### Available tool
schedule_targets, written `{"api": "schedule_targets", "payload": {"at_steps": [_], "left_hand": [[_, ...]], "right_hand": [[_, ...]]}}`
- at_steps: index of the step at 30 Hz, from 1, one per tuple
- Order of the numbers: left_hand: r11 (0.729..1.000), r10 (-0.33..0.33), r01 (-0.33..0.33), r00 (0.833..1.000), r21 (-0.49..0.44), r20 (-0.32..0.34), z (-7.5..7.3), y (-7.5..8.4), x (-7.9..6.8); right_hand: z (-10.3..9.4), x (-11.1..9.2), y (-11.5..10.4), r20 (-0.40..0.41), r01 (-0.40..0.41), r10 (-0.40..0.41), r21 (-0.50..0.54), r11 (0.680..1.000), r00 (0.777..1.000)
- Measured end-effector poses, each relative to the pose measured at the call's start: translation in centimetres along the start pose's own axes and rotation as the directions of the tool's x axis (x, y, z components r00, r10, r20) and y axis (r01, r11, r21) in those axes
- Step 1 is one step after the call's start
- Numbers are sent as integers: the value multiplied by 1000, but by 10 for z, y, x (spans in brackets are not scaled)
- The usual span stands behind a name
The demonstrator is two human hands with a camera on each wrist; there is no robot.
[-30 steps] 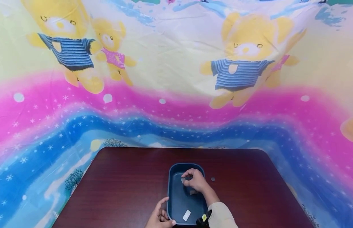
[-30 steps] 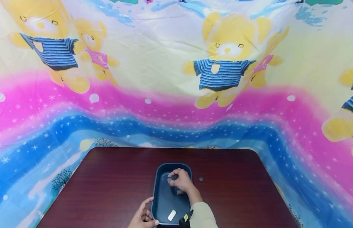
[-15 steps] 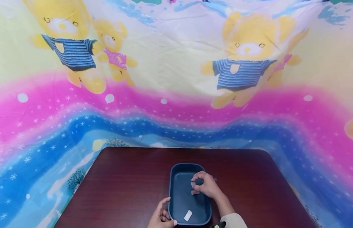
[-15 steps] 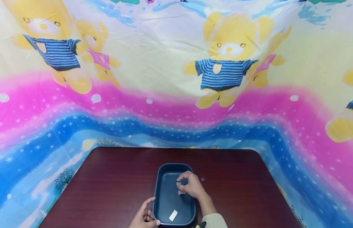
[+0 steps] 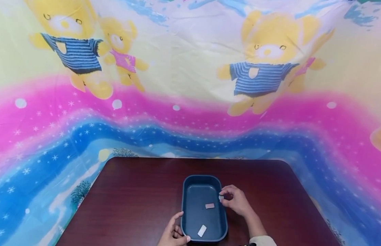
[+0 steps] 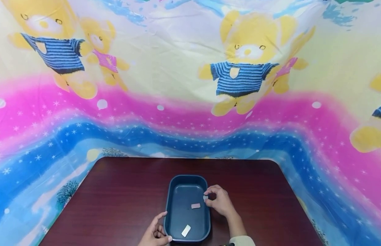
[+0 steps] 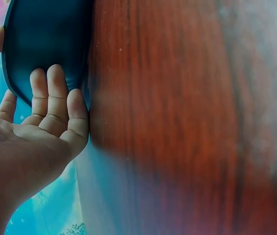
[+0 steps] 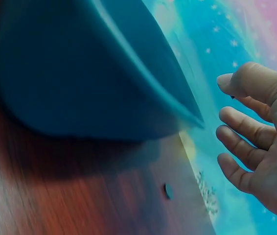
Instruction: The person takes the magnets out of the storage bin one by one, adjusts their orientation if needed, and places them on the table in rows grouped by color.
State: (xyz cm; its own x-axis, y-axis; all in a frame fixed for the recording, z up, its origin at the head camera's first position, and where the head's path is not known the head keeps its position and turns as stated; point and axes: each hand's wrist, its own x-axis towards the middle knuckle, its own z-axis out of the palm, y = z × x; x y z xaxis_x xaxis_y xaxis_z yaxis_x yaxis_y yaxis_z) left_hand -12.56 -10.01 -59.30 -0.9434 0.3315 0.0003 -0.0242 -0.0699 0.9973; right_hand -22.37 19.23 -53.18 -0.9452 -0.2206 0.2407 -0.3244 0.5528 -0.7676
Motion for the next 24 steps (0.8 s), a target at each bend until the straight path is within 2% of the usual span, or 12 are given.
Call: {"api": "schedule_targets", "payload": {"at_steps": [6, 13, 18, 24], "left_hand": [[1000, -1, 1, 1000, 4, 5, -1, 0, 1], [999, 33, -33, 999, 8, 24, -1, 4, 1], [998, 52, -53, 998, 19, 35, -2, 2, 1], [998, 51, -51, 998, 20, 36, -2, 3, 2]], "right_hand": [[-9, -4, 14, -54, -46, 47, 28, 999, 997], [-20, -10, 31, -101, -97, 100, 37, 995, 990], [-28, -14, 43, -142, -141, 138, -10, 990, 980], [-37, -16, 57, -140, -157, 146, -67, 985, 979]]}}
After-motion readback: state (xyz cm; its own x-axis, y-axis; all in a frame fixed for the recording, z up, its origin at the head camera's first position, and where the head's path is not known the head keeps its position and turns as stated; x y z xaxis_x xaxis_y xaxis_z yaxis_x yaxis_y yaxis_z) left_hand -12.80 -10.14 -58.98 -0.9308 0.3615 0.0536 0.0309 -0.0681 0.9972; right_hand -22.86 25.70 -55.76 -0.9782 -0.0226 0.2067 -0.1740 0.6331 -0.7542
